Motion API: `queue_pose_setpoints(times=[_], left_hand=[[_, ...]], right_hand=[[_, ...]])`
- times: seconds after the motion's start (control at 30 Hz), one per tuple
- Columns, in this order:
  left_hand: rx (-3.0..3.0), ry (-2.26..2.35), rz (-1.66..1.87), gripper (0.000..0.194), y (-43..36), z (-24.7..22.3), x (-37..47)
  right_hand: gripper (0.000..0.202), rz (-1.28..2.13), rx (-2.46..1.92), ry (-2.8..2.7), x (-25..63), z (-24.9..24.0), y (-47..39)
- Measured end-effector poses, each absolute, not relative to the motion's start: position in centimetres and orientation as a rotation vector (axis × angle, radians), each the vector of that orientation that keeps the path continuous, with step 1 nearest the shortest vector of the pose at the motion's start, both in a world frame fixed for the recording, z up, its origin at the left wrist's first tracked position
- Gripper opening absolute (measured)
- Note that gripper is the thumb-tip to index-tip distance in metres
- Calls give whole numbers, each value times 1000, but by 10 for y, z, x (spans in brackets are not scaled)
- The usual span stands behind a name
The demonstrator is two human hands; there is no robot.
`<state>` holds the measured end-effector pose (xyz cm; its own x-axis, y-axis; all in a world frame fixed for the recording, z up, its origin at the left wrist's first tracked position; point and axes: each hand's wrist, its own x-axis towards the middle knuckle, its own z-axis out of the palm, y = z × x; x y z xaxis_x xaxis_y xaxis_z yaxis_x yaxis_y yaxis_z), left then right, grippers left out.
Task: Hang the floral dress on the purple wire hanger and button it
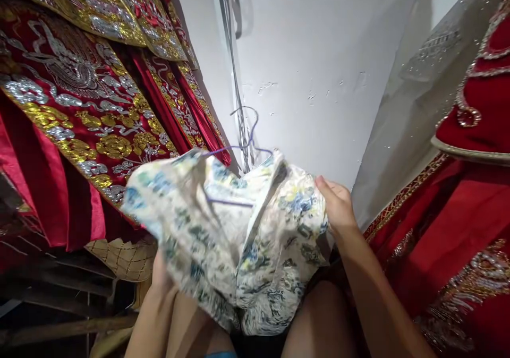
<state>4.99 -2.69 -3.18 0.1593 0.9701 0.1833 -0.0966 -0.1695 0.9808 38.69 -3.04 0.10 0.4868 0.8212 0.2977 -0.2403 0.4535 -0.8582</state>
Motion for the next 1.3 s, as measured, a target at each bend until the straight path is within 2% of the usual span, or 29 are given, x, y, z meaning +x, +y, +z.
queue_pose_setpoints(times=[0.13,0.3,0.47,0.67,0.77,0.87,0.93,1.17,1.23,1.3], left_hand=[[922,1030,1440,65,-46,-69,45],[999,1142,1359,64,-62,-85,71],[900,1065,1300,75,-72,-85,76],[840,1056,1275,75,-77,-87,73],[841,1036,1234,71,-78,-90,82],[887,1001,1207,63,-77,-93,91],[908,996,1187,58,-77,-93,92],[999,1110,1227,61,-77,-96,77],[1049,1260,1392,62,-74,-103,79],[1145,1445,1711,64,-73,-111,85]], right_hand=[[39,688,-819,-863,383,20,-8],[40,738,-847,-902,354,9,-20],[46,562,-1034,-711,359,-38,-47],[52,316,-1197,-519,317,-133,-80],[40,555,-1323,-653,284,-152,-92],[50,1067,-1218,-1153,254,-136,-95],[55,1226,-1153,-1324,239,-120,-94],[59,1159,-1182,-1233,237,-112,-99],[56,1179,-1173,-1189,243,-114,-100],[53,1190,-1180,-1141,247,-115,-100]])
